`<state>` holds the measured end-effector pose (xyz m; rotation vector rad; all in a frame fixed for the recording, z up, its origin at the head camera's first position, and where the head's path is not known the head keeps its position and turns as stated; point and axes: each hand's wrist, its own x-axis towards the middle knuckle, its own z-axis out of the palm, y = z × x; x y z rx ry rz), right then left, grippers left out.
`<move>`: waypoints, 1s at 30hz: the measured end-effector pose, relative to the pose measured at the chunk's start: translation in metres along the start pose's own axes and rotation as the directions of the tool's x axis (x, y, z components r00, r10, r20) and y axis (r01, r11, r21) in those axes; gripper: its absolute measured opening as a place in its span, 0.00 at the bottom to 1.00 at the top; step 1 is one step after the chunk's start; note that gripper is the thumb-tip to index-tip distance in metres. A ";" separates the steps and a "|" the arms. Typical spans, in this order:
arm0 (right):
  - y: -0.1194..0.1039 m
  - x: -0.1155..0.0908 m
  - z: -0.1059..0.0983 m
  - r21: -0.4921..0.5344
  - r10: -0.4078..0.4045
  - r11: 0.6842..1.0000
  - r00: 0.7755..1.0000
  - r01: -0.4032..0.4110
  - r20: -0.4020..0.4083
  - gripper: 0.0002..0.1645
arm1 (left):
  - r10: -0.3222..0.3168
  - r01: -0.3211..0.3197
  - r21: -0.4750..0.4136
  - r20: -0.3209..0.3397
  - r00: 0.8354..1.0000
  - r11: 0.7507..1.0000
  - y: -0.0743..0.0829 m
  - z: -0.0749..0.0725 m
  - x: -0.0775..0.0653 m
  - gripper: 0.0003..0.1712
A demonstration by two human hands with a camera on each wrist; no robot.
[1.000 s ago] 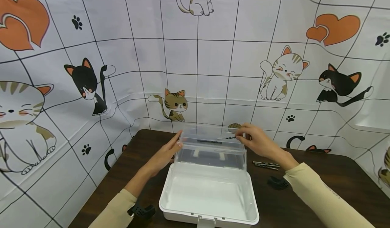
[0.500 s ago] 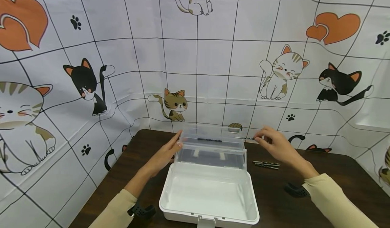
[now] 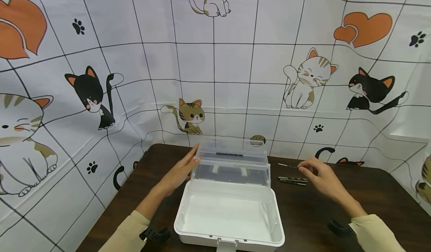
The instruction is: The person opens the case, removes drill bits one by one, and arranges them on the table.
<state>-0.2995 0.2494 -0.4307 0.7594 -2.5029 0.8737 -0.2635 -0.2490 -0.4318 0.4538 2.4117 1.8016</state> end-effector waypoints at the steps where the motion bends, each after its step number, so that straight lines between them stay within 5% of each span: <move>1: 0.005 -0.005 0.002 -0.007 0.016 1.000 1.000 -0.016 0.003 0.05 | 0.000 0.000 0.001 -0.001 1.000 1.000 -0.001 0.000 0.000 0.35; 13: 0.037 -0.036 0.017 0.009 0.120 0.993 0.989 -0.121 0.081 0.03 | 0.005 -0.005 -0.002 0.002 1.000 1.000 -0.002 0.000 -0.001 0.34; 30: 0.042 -0.036 0.028 -0.073 -0.001 0.997 0.999 0.005 0.044 0.07 | 0.008 -0.008 -0.006 0.017 1.000 1.000 0.001 0.000 -0.002 0.35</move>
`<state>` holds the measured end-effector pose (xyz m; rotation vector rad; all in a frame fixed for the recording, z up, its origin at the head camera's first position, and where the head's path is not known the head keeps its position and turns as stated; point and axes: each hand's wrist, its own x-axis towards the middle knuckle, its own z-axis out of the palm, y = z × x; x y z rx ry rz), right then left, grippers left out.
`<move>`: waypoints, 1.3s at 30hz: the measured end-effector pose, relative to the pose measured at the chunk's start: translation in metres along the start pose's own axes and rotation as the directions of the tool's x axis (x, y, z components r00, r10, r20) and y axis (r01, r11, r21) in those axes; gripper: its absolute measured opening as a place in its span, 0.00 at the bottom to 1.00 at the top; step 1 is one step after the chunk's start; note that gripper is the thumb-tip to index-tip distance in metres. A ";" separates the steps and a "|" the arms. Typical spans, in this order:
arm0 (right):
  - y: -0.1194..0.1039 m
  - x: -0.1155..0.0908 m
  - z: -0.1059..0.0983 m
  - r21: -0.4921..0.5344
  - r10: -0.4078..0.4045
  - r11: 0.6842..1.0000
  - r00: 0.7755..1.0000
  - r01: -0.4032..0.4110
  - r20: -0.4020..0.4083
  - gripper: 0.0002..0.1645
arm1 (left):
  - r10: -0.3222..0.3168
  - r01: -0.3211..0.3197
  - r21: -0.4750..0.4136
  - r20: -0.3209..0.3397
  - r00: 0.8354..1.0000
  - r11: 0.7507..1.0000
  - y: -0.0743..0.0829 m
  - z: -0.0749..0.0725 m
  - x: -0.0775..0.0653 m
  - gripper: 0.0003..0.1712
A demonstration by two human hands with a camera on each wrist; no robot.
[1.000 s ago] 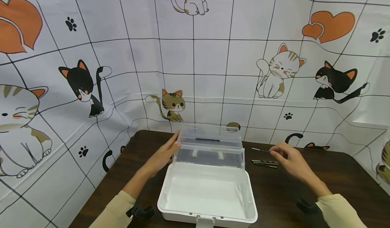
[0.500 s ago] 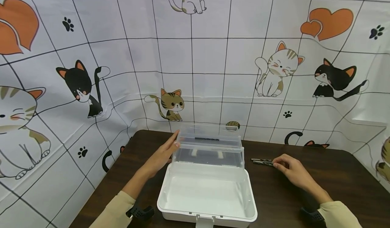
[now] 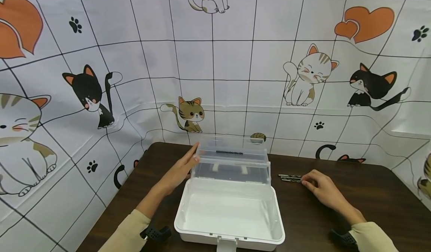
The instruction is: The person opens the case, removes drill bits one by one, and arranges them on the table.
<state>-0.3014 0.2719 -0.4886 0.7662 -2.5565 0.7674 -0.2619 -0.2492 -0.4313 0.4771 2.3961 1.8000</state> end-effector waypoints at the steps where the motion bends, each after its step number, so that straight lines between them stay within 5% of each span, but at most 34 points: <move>1: 0.000 0.000 0.000 -0.004 -0.008 1.000 1.000 0.008 -0.001 0.08 | 0.001 -0.001 0.001 -0.002 1.000 1.000 0.000 0.000 0.000 0.35; 22: -0.004 0.006 -0.005 -0.045 -0.062 0.997 0.998 0.061 -0.008 0.09 | -0.014 0.014 0.004 -0.021 1.000 1.000 0.000 0.001 0.001 0.35; 32: -0.056 0.058 -0.028 -0.046 -0.151 0.988 0.988 0.149 -0.036 0.04 | -0.004 0.004 0.002 -0.024 1.000 1.000 -0.002 0.000 0.000 0.35; 39: -0.104 0.099 -0.035 0.019 -0.175 0.985 0.984 0.174 0.043 0.05 | -0.008 0.008 0.006 -0.019 1.000 1.000 -0.002 0.001 0.001 0.35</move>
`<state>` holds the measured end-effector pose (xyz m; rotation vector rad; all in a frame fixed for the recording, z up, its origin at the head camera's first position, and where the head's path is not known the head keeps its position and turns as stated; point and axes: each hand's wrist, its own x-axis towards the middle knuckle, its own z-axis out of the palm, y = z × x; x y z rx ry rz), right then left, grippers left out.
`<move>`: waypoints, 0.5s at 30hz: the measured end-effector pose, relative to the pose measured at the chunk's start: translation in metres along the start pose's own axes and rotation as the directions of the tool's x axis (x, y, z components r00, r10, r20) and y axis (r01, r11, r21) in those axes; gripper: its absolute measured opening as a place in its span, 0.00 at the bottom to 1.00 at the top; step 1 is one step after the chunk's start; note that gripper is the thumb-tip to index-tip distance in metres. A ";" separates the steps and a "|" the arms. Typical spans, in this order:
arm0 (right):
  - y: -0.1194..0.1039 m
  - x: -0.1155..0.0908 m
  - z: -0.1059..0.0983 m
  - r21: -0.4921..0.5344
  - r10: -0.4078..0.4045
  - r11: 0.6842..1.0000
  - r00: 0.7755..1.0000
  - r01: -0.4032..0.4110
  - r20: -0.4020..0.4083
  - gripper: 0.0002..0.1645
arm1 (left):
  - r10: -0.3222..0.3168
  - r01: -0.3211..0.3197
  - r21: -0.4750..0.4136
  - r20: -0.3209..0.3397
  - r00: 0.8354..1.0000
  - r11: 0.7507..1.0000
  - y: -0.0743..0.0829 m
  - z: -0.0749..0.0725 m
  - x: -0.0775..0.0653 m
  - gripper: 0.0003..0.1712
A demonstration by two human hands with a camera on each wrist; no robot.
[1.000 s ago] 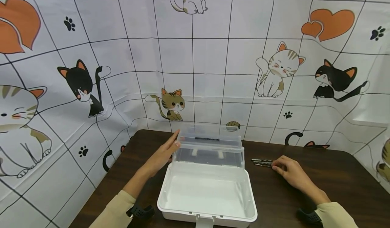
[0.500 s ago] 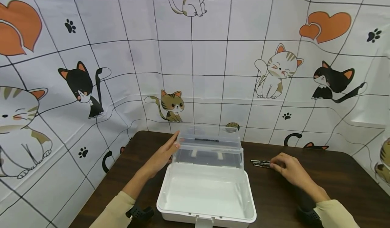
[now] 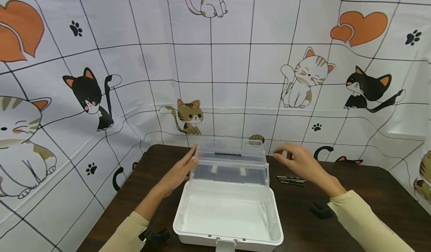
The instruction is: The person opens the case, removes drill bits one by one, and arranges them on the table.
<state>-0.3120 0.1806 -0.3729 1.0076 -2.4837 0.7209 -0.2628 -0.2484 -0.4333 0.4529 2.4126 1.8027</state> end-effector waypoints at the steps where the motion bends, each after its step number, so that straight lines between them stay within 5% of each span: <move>1: -0.006 0.007 0.000 0.010 0.000 1.000 1.000 0.000 0.025 0.05 | -0.001 0.001 0.001 -0.001 1.000 1.000 0.000 0.000 0.000 0.35; 6: -0.032 0.041 0.000 0.070 -0.043 0.997 0.975 0.029 0.216 0.12 | -0.004 0.004 0.003 -0.007 1.000 1.000 0.000 -0.001 0.000 0.34; 11: -0.040 0.063 0.004 0.098 -0.132 0.990 0.893 0.100 0.431 0.12 | -0.002 0.002 -0.002 -0.003 1.000 1.000 0.001 -0.001 0.000 0.35; 15: -0.039 0.073 0.006 0.141 -0.190 0.981 0.842 0.137 0.505 0.10 | 0.002 -0.002 -0.001 0.008 1.000 1.000 0.002 -0.002 -0.001 0.35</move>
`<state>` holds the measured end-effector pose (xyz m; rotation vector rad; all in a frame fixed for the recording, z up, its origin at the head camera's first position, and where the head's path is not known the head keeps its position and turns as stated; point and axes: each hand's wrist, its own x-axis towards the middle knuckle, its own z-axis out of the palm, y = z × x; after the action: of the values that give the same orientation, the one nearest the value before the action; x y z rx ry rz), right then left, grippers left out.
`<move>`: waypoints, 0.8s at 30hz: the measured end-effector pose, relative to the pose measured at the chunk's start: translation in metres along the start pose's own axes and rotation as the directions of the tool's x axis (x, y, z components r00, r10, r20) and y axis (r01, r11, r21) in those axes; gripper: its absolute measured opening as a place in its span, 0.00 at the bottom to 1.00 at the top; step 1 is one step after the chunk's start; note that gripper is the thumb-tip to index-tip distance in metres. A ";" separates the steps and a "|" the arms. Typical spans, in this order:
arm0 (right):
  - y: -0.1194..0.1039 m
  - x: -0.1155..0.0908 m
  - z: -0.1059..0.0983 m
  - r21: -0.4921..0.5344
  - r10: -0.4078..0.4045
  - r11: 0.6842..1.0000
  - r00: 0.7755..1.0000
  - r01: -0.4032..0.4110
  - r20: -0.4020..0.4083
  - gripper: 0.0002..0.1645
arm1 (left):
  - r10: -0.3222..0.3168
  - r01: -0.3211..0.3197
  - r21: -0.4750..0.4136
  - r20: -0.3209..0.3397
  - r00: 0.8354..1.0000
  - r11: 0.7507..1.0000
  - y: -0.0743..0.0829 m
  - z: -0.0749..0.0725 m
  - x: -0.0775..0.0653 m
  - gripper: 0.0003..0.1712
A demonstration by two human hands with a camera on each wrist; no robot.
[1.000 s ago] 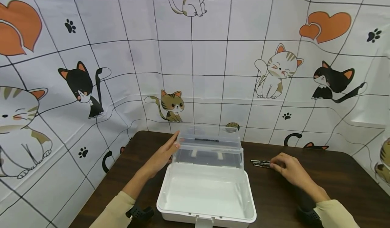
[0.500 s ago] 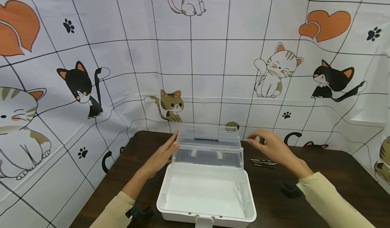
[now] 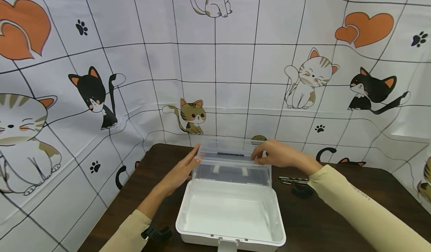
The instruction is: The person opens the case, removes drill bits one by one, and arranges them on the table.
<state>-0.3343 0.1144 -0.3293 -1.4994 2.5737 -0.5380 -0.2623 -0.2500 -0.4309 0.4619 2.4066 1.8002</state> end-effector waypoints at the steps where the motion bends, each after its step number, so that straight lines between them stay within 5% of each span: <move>1: 0.001 0.001 0.000 0.009 -0.006 1.000 1.000 0.006 0.011 0.09 | -0.006 0.006 -0.005 0.001 1.000 1.000 0.001 0.000 0.000 0.35; 24: 0.004 -0.005 0.003 -0.018 -0.007 1.000 0.999 0.006 -0.031 0.07 | 0.001 -0.001 0.002 0.000 1.000 1.000 0.000 -0.001 -0.001 0.35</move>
<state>-0.3338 0.1196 -0.3341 -1.5173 2.6054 -0.5445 -0.2618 -0.2507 -0.4309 0.4629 2.4087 1.7984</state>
